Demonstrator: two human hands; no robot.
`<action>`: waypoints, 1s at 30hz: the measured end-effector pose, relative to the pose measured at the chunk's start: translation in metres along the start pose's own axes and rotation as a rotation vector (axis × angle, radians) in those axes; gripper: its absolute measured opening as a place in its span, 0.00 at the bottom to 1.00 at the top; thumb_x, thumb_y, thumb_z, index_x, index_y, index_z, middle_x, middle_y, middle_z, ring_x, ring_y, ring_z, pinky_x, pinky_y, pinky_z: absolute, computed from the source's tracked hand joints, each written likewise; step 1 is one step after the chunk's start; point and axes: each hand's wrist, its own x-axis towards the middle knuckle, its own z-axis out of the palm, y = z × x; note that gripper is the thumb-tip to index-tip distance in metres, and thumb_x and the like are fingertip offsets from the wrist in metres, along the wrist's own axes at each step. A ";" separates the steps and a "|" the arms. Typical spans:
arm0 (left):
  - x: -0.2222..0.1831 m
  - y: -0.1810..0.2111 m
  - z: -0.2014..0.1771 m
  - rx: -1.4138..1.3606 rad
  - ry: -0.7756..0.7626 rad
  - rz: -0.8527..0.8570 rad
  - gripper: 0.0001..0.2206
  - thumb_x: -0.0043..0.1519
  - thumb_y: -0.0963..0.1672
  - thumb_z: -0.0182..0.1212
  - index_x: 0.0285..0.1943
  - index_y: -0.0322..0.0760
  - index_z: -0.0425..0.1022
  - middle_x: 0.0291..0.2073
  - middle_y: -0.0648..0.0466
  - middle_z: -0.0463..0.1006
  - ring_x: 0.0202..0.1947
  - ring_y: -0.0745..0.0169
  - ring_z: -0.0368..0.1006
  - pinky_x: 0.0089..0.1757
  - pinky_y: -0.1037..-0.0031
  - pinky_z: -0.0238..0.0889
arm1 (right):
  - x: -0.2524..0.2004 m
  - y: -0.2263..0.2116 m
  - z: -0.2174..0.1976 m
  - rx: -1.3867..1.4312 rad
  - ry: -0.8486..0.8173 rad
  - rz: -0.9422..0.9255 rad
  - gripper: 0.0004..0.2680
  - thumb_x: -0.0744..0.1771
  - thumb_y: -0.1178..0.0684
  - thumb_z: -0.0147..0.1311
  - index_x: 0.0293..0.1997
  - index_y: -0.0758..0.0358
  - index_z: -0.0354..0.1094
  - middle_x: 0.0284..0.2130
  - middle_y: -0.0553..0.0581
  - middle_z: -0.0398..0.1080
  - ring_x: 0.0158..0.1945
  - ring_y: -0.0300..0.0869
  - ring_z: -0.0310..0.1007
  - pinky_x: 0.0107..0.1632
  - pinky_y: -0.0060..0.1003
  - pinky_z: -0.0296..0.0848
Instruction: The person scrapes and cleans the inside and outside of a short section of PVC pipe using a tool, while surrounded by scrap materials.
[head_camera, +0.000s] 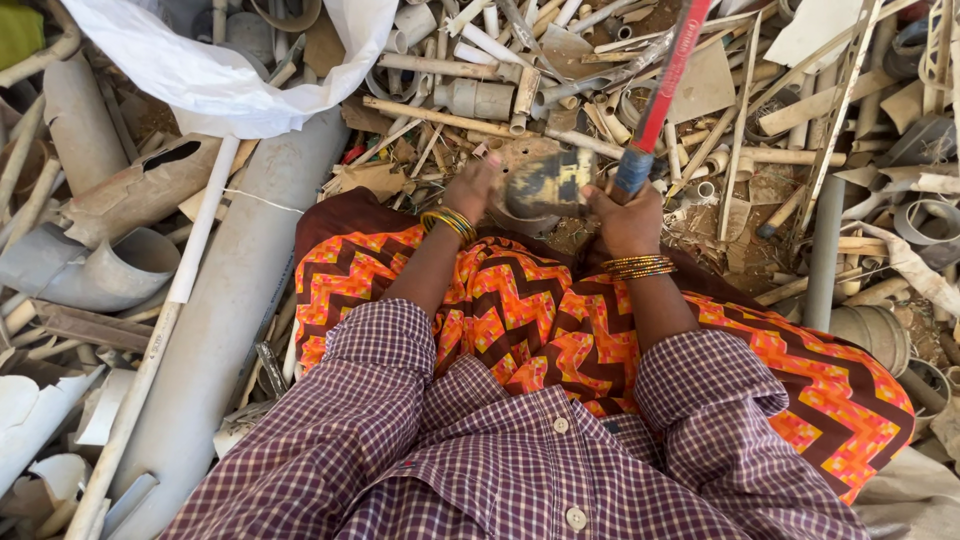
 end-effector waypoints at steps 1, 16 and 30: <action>-0.005 0.003 0.002 0.154 0.117 0.259 0.43 0.57 0.67 0.48 0.70 0.35 0.62 0.55 0.36 0.71 0.53 0.45 0.70 0.50 0.55 0.66 | 0.001 0.001 0.001 -0.030 0.027 -0.017 0.11 0.63 0.55 0.69 0.33 0.62 0.65 0.27 0.52 0.75 0.28 0.36 0.77 0.33 0.34 0.77; -0.037 0.033 0.031 0.867 -0.067 0.283 0.53 0.48 0.58 0.75 0.79 0.44 0.44 0.71 0.39 0.57 0.73 0.40 0.51 0.70 0.49 0.37 | 0.002 0.005 -0.005 -0.474 -0.023 -0.100 0.15 0.65 0.40 0.67 0.33 0.61 0.67 0.22 0.52 0.73 0.24 0.38 0.74 0.29 0.35 0.72; -0.025 0.036 -0.003 0.564 0.082 0.012 0.55 0.46 0.50 0.81 0.79 0.48 0.41 0.74 0.37 0.49 0.74 0.33 0.43 0.69 0.54 0.40 | -0.025 0.036 0.002 -0.819 -0.033 -0.311 0.15 0.73 0.41 0.50 0.49 0.68 0.62 0.26 0.64 0.76 0.24 0.50 0.76 0.25 0.44 0.74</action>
